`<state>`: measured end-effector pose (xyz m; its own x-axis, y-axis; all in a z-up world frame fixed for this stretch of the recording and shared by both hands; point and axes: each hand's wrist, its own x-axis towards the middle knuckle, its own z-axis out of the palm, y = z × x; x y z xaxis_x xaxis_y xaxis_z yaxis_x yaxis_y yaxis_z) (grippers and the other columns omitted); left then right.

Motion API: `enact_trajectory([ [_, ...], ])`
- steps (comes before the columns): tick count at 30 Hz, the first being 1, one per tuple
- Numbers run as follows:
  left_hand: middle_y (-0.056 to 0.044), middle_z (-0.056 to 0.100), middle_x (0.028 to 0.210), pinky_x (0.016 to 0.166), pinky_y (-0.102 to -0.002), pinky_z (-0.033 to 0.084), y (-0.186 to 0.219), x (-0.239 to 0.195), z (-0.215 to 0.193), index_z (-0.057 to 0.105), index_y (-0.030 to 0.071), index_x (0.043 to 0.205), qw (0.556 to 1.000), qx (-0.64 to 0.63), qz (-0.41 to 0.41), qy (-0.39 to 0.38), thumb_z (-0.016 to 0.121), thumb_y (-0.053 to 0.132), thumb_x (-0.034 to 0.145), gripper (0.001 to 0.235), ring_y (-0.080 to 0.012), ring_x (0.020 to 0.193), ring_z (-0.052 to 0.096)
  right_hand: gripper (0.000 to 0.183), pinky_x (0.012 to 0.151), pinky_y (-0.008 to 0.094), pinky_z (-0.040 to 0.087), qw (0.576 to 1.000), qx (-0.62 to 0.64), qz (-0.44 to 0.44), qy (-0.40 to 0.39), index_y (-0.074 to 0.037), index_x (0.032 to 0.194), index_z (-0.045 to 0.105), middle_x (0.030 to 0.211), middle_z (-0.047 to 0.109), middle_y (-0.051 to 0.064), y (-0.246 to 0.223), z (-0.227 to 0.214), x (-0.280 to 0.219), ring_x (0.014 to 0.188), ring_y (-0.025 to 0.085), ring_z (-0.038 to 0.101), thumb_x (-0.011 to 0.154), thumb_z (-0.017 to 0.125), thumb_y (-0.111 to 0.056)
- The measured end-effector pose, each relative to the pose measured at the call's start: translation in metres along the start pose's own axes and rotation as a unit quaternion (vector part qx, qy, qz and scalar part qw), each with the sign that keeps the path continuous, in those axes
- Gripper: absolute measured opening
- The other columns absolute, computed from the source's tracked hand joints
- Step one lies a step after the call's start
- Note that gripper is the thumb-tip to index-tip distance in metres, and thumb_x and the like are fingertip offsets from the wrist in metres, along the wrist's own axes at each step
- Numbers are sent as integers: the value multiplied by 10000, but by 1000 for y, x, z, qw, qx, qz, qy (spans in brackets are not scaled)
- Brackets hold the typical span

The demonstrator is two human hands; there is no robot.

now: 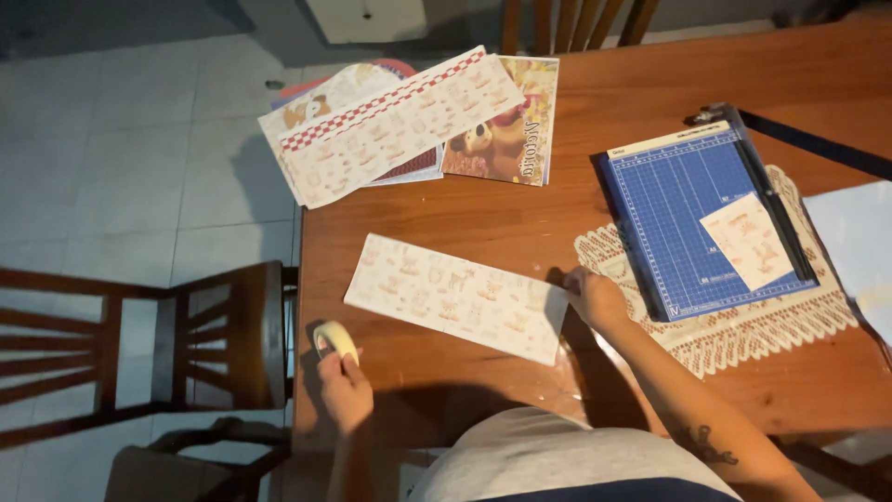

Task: The person aligns and tapes patterned paper sheets on a table, then uses a paper cutter to trim the edges. They repeat the process with additional sheets, securing them with tape before cutting.

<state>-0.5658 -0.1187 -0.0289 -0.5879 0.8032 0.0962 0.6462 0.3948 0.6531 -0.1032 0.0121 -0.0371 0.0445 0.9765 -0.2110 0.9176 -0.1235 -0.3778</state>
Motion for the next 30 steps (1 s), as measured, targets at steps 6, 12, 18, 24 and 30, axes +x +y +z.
enact_trajectory([
  [6, -171, 692, 831, 832, -385, 556, 71, -9, -48, 521, 8, 1183, 864, -502, -17, -24, 600, 209, 981, 295, -274, 765, 695, 196, 819, 453, 516, 860, 44, -392, 324, -7, 1192, 679, 1063, 682, 172, -81, -96, -71, 939, 350, 646, 1006, 620, -26],
  [12, -189, 616, 771, 796, -385, 571, 189, -28, -123, 524, -62, 928, 862, -467, 197, -4, 489, 247, 957, 312, -305, 866, 627, 395, 1224, 530, 342, 866, 82, -491, 49, -5, 1307, 618, 1436, 624, 84, -56, -67, -148, 1383, 286, 547, 1108, 335, -195],
  [18, -184, 660, 775, 778, -377, 562, 184, -43, -105, 328, -24, 1127, 874, -447, 183, -61, 493, 124, 967, 273, -284, 888, 632, 329, 1239, 541, 271, 837, 6, -547, -33, -59, 1375, 559, 1550, 499, 107, 18, 6, -150, 1448, 321, 449, 1068, 472, -139],
  [24, -71, 705, 1085, 983, -360, 501, 209, -56, -102, 726, 47, 992, 911, -303, 201, -194, 491, 109, 1009, 244, -211, 1048, 657, 293, 1246, 532, 265, 841, 38, -538, -38, -47, 1331, 552, 1531, 521, 128, 25, 30, -121, 1439, 333, 467, 1044, 531, -98],
  [30, -234, 736, 1151, 924, -361, 593, 237, -72, -92, 439, -27, 1209, 836, -419, 209, -287, 521, 101, 1024, 240, -291, 979, 776, 293, 1169, 533, 388, 843, 56, -536, -12, -77, 1252, 648, 1403, 651, 96, -4, 22, -91, 1342, 310, 585, 961, 622, -96],
])
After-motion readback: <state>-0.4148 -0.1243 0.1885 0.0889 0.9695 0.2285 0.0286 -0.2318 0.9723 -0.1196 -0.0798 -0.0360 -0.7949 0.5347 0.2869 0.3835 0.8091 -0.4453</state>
